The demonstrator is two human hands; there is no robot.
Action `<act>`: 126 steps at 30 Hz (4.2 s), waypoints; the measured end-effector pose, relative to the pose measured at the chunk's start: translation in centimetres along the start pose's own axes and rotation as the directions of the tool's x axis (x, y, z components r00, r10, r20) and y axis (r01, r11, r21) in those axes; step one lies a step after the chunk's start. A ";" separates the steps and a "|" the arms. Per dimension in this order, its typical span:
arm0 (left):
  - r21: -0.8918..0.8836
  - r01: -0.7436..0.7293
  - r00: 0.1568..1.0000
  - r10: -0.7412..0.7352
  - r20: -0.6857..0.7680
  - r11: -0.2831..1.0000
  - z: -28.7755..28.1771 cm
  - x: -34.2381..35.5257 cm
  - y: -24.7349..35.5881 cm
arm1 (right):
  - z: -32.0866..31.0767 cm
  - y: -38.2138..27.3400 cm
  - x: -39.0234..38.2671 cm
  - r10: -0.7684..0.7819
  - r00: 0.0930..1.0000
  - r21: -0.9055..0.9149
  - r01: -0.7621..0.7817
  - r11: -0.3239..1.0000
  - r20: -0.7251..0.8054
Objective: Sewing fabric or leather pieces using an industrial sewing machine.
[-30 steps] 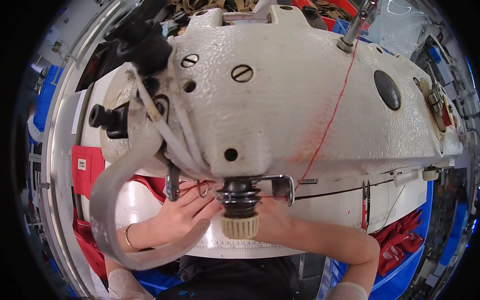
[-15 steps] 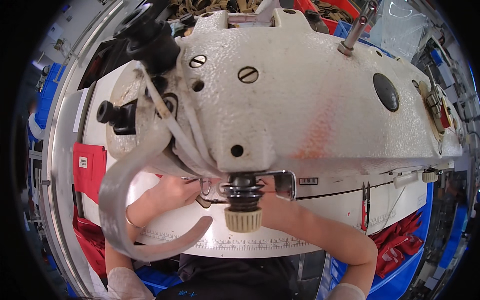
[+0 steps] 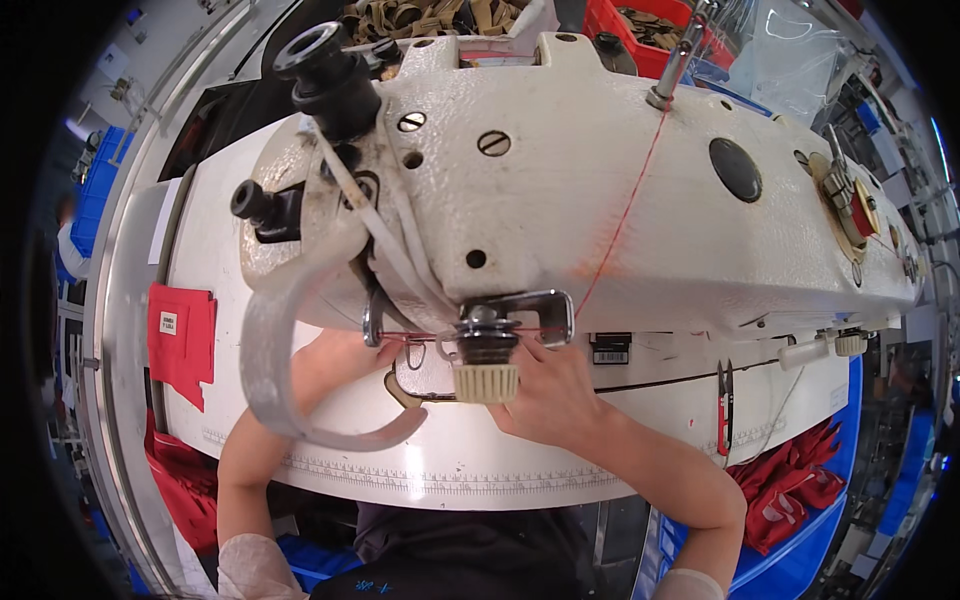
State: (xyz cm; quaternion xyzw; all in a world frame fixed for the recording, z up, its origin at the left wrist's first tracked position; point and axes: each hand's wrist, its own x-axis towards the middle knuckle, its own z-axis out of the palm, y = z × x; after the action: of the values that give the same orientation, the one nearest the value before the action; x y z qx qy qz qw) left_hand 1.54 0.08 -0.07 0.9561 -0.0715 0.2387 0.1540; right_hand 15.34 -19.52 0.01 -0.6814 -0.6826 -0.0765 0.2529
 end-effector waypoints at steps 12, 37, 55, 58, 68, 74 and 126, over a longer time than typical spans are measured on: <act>0.054 0.011 1.000 -0.011 0.016 0.999 -1.7 1.7 1.0 | 0.6 0.8 -0.3 -0.105 0.993 0.024 0.107 0.994 -0.057; 0.218 0.533 0.835 -0.549 0.019 0.818 -10.9 -2.7 -2.7 | 0.0 -3.9 -2.2 -0.254 0.967 0.107 0.252 0.962 0.009; -0.997 -0.078 0.320 -0.947 -0.001 -0.026 -9.0 -9.9 13.1 | -3.4 -13.6 1.7 0.599 0.797 0.949 -0.121 0.292 -0.083; -0.987 0.103 0.105 -0.988 -0.114 0.124 -7.7 -13.2 13.7 | -4.6 -12.9 2.0 0.556 0.831 0.968 -0.132 0.212 -0.008; -0.700 0.462 0.736 -0.676 -0.039 0.544 -12.4 -4.7 13.6 | -8.9 -12.1 2.5 0.178 0.983 0.924 -0.036 0.381 -0.035; -0.797 0.405 0.699 -0.713 -0.047 0.449 -13.9 -3.5 13.9 | -9.8 -11.0 0.1 0.302 0.877 0.717 -0.479 0.506 0.373; -0.712 0.375 0.798 -0.597 -0.078 0.594 -15.5 -2.1 15.0 | -12.7 -11.4 2.7 0.173 0.978 0.672 -0.052 0.739 -0.114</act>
State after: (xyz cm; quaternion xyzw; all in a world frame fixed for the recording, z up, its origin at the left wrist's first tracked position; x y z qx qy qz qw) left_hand -10.16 -8.81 15.83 0.7682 0.1407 0.2911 0.5526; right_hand 7.54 -23.53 14.87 -0.5773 -0.5985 0.1298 0.5401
